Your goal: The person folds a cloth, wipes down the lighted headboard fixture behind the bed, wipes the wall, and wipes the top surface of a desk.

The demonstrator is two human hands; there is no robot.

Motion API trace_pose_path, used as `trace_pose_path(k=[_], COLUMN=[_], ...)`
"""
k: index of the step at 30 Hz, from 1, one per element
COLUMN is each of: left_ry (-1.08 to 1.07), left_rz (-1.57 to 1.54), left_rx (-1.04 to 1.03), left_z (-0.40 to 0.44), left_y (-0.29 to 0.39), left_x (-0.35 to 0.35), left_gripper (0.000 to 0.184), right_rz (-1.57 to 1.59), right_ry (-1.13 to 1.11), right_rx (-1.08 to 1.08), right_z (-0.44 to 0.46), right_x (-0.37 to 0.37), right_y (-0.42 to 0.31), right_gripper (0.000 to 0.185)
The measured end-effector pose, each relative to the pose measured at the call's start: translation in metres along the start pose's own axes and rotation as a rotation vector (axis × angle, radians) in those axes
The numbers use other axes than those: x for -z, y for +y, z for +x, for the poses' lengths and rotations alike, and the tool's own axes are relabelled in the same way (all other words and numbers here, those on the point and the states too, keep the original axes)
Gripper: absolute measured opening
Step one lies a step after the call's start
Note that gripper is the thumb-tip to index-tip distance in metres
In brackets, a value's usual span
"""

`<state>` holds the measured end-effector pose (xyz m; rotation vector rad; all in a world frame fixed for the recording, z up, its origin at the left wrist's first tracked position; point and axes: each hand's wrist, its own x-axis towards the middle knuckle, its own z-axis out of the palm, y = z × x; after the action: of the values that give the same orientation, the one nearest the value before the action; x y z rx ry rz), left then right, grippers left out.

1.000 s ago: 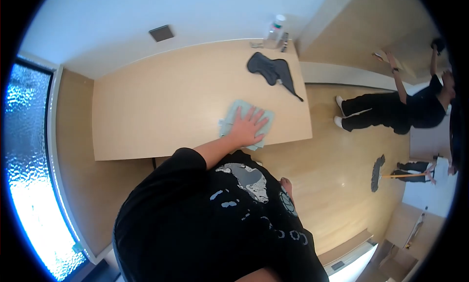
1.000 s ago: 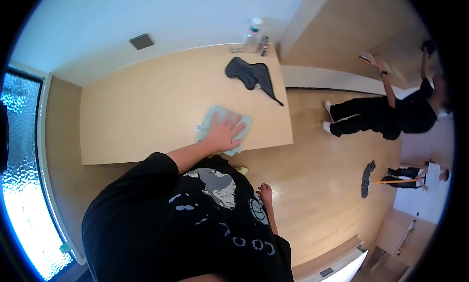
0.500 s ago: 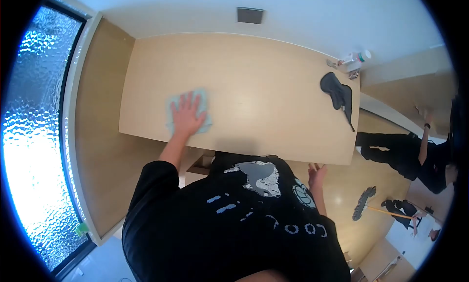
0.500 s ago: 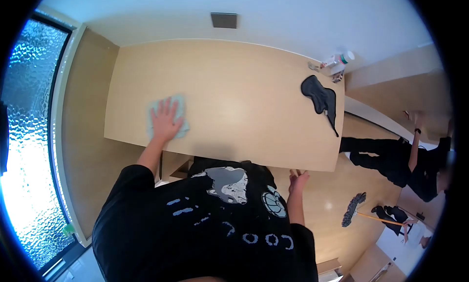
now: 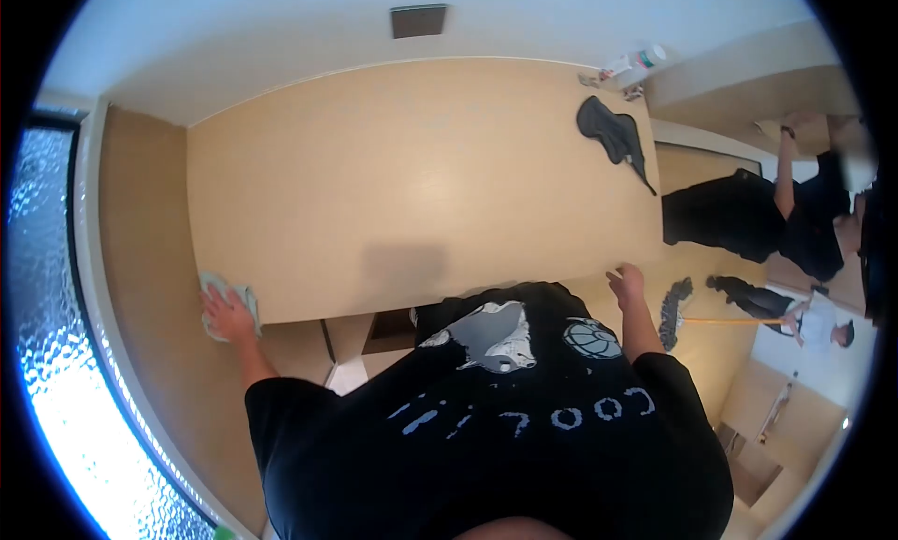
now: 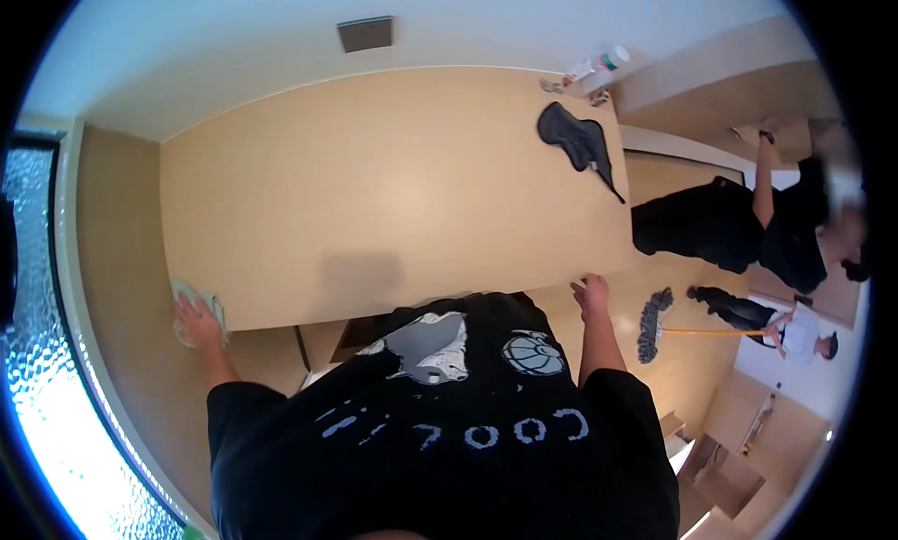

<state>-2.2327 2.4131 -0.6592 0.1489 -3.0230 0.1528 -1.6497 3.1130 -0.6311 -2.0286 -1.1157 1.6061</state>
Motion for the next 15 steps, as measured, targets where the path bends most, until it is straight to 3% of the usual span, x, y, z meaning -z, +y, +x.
trace_pose_path(k=[2, 4, 6, 9, 15], left_ry=[-0.02, -0.064, -0.126, -0.157, -0.07], left_rz=[-0.003, -0.004, 0.005, 0.07, 0.005], left_rx=[0.03, 0.06, 0.134, 0.035, -0.535], left_z=[0.002, -0.001, -0.007, -0.037, -0.158], left_y=[-0.008, 0.015, 0.037, 0.081, 0.203], left_x=[0.002, 0.008, 0.024, 0.039, 0.063], left_gripper=[0.064, 0.064, 0.066, 0.068, 0.085], right_rz=[-0.43, -0.407, 0.057, 0.122, 0.273], right_ry=[-0.116, -0.112, -0.02, -0.013, -0.089], right_rx=[0.168, 0.123, -0.091, -0.066, 0.008], right_z=[0.033, 0.041, 0.005, 0.006, 0.034], right_x=[0.005, 0.023, -0.001, 0.01, 0.058], right_y=[0.009, 0.007, -0.021, -0.036, -0.033], right_gripper=[0.041, 0.047, 0.056, 0.072, 0.083])
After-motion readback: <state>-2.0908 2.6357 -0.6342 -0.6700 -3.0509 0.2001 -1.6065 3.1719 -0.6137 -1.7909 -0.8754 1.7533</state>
